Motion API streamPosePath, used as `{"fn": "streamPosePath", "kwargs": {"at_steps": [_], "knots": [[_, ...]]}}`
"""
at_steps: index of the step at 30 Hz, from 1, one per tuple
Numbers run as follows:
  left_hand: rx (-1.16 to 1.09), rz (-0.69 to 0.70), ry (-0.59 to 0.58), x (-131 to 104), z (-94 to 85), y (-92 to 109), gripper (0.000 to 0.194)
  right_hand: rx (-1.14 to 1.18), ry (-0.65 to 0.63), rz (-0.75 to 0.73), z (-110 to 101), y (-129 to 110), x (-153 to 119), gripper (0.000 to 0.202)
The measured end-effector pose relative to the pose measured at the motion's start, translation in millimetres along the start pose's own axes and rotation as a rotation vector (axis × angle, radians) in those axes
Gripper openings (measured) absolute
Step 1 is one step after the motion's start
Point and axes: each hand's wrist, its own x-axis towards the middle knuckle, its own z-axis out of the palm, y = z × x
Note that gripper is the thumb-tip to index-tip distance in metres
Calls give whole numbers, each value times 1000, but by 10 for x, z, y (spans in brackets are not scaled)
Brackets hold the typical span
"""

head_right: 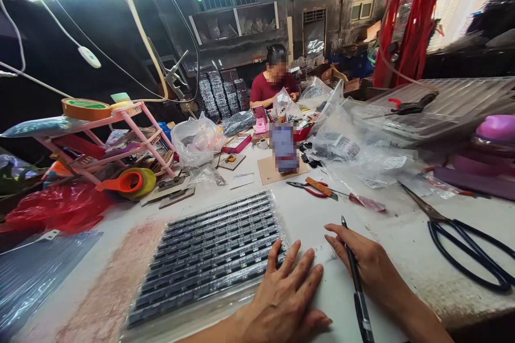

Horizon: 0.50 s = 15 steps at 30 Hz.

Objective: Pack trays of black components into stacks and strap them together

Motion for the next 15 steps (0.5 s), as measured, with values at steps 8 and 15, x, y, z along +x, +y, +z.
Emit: {"fn": "streamPosePath", "kwargs": {"at_steps": [8,15], "knots": [[-3,-1,-2,4,7,7,66,20,19,-6,-9,-12,8,32],[-29,-8,-31,13,-72,11,62,29,0,34,6,9,-8,32]]}}
